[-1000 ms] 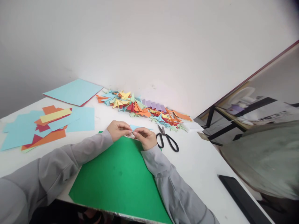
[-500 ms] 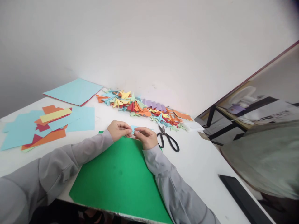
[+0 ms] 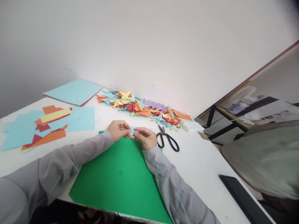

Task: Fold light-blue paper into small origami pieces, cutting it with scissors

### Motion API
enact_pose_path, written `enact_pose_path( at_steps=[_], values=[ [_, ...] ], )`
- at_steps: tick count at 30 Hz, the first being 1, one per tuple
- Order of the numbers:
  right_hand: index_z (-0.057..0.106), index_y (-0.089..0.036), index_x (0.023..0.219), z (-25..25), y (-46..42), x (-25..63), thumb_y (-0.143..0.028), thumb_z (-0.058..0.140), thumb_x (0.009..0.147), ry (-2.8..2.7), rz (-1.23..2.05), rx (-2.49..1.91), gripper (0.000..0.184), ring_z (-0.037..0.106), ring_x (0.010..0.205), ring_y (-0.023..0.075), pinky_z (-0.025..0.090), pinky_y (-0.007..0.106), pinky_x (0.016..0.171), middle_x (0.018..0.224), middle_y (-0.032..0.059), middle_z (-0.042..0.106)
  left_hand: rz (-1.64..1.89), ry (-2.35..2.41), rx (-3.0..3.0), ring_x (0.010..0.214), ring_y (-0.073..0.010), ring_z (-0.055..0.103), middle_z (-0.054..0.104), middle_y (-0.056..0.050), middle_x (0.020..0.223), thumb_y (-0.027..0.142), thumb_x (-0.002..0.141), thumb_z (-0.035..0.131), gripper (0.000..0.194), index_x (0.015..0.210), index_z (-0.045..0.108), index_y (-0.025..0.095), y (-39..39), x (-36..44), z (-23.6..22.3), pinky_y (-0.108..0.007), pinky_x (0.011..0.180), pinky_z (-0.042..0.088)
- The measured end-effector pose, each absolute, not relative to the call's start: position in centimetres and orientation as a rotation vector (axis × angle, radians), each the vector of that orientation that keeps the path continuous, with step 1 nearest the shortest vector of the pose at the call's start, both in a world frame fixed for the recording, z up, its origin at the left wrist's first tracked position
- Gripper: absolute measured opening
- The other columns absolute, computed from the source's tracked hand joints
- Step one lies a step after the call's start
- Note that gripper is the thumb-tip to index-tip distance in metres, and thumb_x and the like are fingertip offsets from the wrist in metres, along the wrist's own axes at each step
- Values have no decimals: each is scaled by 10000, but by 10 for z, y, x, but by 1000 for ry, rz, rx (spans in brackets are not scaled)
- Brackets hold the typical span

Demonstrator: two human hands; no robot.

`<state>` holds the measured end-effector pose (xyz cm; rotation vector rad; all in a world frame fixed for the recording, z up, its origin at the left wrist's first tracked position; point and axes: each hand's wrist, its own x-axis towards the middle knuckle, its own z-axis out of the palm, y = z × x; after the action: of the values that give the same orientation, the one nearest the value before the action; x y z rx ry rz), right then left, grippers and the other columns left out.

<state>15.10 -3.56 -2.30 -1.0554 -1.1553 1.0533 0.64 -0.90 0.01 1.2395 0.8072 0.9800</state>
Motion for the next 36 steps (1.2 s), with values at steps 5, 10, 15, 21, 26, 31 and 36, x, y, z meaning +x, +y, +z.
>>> enact_pose_path(
  at_steps=[5,10,15,21,26,31,36],
  values=[
    [645,-182,674,-19,-37,150,-196,701,493,-1158,1035,-1089,191,524,434,95,420,228,473,453,-41,568,971,797,1187,444,-125,581,559,18,427,83,563,635,164,631,486,97,-8,7,1,-237,470,485],
    [644,-180,679,-19,-38,150,-204,702,490,-1162,1025,-1103,199,523,432,97,418,232,468,452,-42,562,952,772,1148,447,-133,584,556,17,428,128,576,642,179,652,483,98,-7,6,1,-253,481,488],
    [644,-183,673,-19,-38,149,-209,701,492,-1156,1024,-1113,191,526,440,100,424,239,478,458,-40,567,919,740,1089,440,-136,580,555,13,458,251,625,616,212,658,466,105,-6,5,1,-263,467,481],
    [649,-188,684,-20,-37,150,-199,693,515,-1191,1033,-1067,174,534,447,103,434,240,478,478,-28,591,977,767,1223,442,-120,571,543,40,461,105,511,682,293,664,432,116,-7,7,-3,-246,454,479],
    [655,-193,688,-25,-36,151,-228,668,550,-1097,1186,-982,143,574,523,129,464,257,507,529,-10,622,1007,778,1229,424,-105,560,526,53,452,64,521,656,266,646,427,115,-7,7,-4,-234,445,477],
    [653,-191,697,-22,-38,148,-236,675,545,-1098,1165,-999,159,567,510,123,470,259,517,530,-13,621,1013,770,1222,421,-101,559,528,54,462,73,513,662,270,645,430,117,-7,7,-3,-227,440,476],
    [649,-186,706,-18,-40,147,-249,677,551,-1194,1051,-1080,170,537,458,107,454,250,497,485,-24,591,1021,769,1230,420,-98,556,522,57,455,87,508,671,276,644,433,119,-7,7,-3,-222,442,470]
  ],
)
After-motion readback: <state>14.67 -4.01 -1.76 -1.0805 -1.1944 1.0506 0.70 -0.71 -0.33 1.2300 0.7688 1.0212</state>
